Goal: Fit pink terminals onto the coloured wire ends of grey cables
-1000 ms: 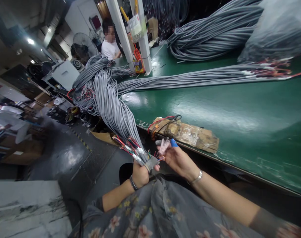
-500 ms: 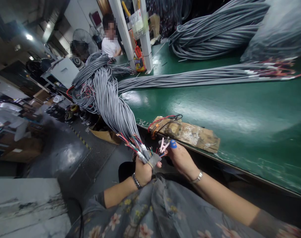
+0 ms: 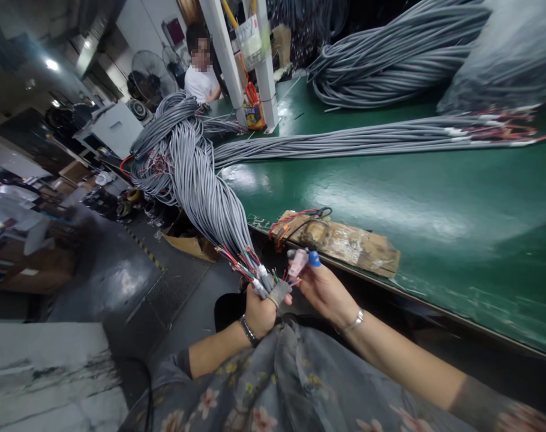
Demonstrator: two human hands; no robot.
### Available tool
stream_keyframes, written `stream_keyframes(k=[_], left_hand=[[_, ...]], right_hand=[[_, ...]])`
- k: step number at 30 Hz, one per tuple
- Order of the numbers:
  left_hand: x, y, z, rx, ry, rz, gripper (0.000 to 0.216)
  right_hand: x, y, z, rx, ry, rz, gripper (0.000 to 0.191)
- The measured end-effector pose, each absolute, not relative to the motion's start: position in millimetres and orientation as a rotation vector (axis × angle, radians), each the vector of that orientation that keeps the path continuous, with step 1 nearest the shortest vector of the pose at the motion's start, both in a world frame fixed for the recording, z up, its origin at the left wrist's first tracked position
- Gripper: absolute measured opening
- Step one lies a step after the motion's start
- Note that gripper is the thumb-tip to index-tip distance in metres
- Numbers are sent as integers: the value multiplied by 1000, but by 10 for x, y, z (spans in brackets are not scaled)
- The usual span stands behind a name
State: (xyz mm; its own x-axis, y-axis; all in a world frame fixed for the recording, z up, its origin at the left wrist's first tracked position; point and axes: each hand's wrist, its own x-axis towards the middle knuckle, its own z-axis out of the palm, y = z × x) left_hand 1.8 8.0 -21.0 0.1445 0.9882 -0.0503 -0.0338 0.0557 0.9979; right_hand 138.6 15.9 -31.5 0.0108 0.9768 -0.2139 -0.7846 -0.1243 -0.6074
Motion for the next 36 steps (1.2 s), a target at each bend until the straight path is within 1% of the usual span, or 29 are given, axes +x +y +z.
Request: stream_keyframes(k=[2,5,9,11,14,17,19,21,25,29,32,36], left_hand=[[5,72,-189,1205,1096,1087,36],[-7,52,-95,1196,1102,1070,38],[11,34,39,1255,1139,985,43],[20,41,55,1291,1154,954,42],[10,75,22,1343,1149,849,32],[-25,114,-9,1476,1087,674,20],[-49,129,-11,1533,1063,613,17],[-67,132,-10,1489,1074,643,19],[-88,123,-49,1259,1102,839,35],[-93,116,-59,1205,1101,920,42],[-97,123,3,1289,1080,892,43],[-136,134,55,1398,1007,722,41]], right_hand=[[1419,123,-298,-694,-371,1586,49],[1487,45,-261,-678,-482,1740,53],[1531,-39,-174,-780,-611,1860,44],[1520,-53,-124,-861,-637,1837,40],[1490,-52,-72,-927,-754,1740,39],[1481,-52,-51,-979,-946,1570,37],[1492,-57,-42,-1008,-1040,1449,35],[1516,-66,-33,-1006,-1074,1433,34],[1558,-94,-29,-962,-970,1631,38],[1505,-120,-69,-965,-843,1662,42],[1414,-123,-95,-978,-758,1667,42],[1337,-97,-82,-950,-733,1707,43]])
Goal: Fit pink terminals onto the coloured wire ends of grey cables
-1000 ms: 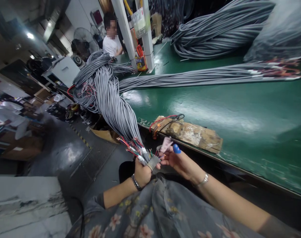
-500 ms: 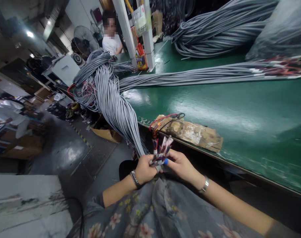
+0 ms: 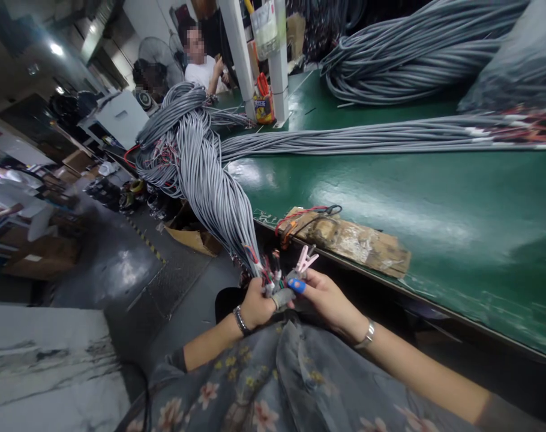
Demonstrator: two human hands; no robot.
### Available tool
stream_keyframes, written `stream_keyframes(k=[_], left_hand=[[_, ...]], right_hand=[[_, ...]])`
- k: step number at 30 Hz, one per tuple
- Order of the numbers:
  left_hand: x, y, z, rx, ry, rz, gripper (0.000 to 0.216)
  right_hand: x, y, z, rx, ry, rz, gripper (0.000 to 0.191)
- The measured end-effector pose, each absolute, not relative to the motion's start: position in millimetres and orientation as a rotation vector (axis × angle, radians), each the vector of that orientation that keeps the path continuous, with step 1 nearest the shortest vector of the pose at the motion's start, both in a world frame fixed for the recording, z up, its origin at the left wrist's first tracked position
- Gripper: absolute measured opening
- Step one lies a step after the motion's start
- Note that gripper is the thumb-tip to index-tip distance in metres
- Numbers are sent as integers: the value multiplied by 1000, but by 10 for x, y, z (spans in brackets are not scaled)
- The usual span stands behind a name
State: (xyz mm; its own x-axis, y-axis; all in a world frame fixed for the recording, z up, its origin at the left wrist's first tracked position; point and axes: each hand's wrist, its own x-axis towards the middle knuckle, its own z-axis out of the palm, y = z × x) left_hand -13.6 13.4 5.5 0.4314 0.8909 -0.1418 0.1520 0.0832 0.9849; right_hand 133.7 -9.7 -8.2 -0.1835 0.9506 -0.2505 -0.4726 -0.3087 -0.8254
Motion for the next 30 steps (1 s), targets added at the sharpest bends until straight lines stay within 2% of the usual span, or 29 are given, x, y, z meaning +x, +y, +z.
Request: stream_keyframes(k=[5,19,30], left_hand=[[-160,121,21,1332,1071,749,37],[-132,107,-129,1174,1084,913,41],[-63,101,-30,997,1070,967,40]], right_hand=[[1348,-65,-56,-986,-834,1720,40],[1369,-104,-114,-1043,-712,1621,44],[1452,-132,-153,-973,-713,1702,38]])
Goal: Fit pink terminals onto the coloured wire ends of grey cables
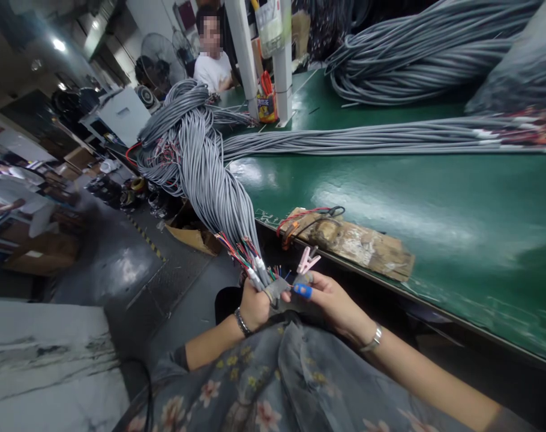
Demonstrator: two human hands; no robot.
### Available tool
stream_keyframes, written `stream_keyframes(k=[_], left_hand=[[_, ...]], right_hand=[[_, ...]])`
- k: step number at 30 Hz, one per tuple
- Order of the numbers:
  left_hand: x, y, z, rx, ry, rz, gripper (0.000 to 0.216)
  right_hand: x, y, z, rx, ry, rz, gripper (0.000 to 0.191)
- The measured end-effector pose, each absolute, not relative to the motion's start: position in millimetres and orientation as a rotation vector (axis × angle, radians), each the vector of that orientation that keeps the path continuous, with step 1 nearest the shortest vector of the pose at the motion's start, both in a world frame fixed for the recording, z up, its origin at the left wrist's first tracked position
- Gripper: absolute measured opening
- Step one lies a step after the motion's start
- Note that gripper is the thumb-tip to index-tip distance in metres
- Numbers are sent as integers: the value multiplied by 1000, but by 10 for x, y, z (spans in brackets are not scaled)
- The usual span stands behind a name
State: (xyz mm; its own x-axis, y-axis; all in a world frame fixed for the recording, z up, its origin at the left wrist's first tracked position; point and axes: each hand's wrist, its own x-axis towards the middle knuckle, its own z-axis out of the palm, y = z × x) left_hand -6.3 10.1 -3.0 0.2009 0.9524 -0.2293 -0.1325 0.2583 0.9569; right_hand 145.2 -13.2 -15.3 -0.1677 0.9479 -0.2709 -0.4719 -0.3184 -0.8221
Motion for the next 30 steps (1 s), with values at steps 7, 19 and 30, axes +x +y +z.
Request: stream_keyframes(k=[7,19,30], left_hand=[[-28,102,57,991,1064,971,38],[73,183,21,1037,1007,867,36],[13,200,-123,1154,1009,809,32]], right_hand=[[1512,68,-181,-884,-442,1659,53],[1464,173,-244,-886,-649,1492,61],[1418,180,-190,-726,-375,1629,48]])
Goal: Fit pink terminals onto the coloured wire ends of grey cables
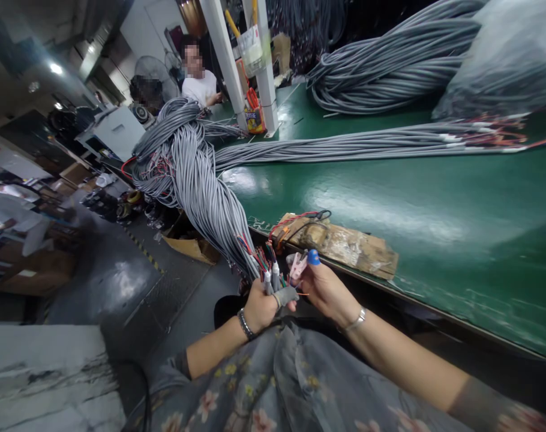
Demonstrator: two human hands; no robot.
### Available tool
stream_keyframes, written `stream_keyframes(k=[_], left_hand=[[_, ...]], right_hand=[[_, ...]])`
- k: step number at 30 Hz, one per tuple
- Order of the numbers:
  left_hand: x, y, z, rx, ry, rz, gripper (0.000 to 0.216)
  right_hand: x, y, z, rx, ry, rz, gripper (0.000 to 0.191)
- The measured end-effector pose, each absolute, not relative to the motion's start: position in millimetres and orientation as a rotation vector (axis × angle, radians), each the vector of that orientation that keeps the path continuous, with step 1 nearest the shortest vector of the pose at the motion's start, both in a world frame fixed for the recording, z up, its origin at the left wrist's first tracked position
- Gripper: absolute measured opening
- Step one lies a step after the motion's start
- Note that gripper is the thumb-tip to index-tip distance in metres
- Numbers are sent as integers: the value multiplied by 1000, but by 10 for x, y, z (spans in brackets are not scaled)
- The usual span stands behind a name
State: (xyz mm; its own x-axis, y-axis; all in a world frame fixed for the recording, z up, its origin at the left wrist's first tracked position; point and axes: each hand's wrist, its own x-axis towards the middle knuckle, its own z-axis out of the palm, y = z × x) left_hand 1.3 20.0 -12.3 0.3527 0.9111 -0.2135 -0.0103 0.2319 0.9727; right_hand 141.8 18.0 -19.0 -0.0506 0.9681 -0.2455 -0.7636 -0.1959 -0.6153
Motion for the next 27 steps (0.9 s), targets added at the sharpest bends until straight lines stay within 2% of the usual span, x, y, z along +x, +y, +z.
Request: stream_keyframes(k=[6,13,19,27], left_hand=[[-37,143,-42,1162,1021,818,37],[-19,86,2,1130,1048,949,35],[51,89,-18,1147,1078,989,35],[69,104,-22,1113,1074,997,37]], right_hand=[[1481,133,-159,-684,-345,1768,56],[1459,93,-78,-722,-406,1675,35],[1477,107,-84,-784,-345,1719,41],[1541,118,-52,-785,-307,1719,39]])
